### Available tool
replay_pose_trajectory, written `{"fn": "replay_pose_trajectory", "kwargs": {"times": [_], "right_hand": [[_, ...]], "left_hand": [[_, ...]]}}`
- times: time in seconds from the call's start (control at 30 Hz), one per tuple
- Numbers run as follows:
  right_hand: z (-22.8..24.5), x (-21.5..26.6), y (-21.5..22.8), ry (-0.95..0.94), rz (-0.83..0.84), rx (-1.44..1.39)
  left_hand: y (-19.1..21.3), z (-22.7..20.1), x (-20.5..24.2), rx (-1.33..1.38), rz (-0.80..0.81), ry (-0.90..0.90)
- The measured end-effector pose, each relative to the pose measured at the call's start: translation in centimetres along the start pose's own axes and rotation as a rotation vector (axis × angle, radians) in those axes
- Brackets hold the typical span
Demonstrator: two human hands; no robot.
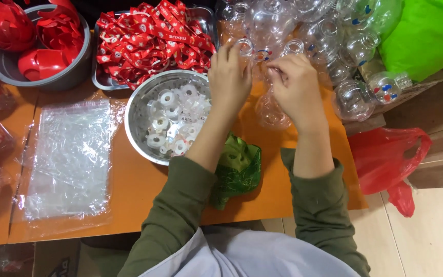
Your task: Assembling plastic bottles by inserting white plastic caps and attaching red decorative ribbons.
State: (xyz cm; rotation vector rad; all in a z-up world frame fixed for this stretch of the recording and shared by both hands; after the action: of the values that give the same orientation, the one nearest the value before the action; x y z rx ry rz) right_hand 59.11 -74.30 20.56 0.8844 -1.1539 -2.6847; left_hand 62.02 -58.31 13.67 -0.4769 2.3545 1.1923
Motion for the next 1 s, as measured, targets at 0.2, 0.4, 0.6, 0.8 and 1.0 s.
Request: {"fn": "replay_pose_trajectory", "kwargs": {"times": [0.2,0.4,0.6,0.8,1.0], "right_hand": [[0.4,-2.9,-2.4,-0.153,0.154,0.081],[-0.2,-3.7,-2.8,-0.157,0.152,0.207],[-1.6,-4.5,-3.8,-0.132,0.123,0.223],[-1.4,-4.6,-4.5,-0.165,0.145,0.231],[-0.9,-4.2,-0.7,-0.337,0.026,0.186]], "left_hand": [[-3.8,4.0,-2.1,-0.035,0.127,0.103],[-3.9,3.2,-1.7,0.034,0.068,0.099],[-2.8,2.7,-1.8,0.064,0.075,0.167],[-1.4,2.0,-1.9,0.115,0.13,0.202],[-3.6,3.6,-2.0,0.214,0.08,0.086]]}}
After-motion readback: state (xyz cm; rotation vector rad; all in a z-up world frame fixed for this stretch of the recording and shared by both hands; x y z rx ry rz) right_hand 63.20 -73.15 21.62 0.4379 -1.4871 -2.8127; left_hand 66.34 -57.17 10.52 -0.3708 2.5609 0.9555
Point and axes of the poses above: each hand's wrist, its own x-axis away from the middle knuckle, its own y-axis out of the back of the hand, z = x × y, the point moved 1 cm from there along -x, towards the middle knuckle, and after that the axes turned 6 degrees about -y, right-handed, at the moved point
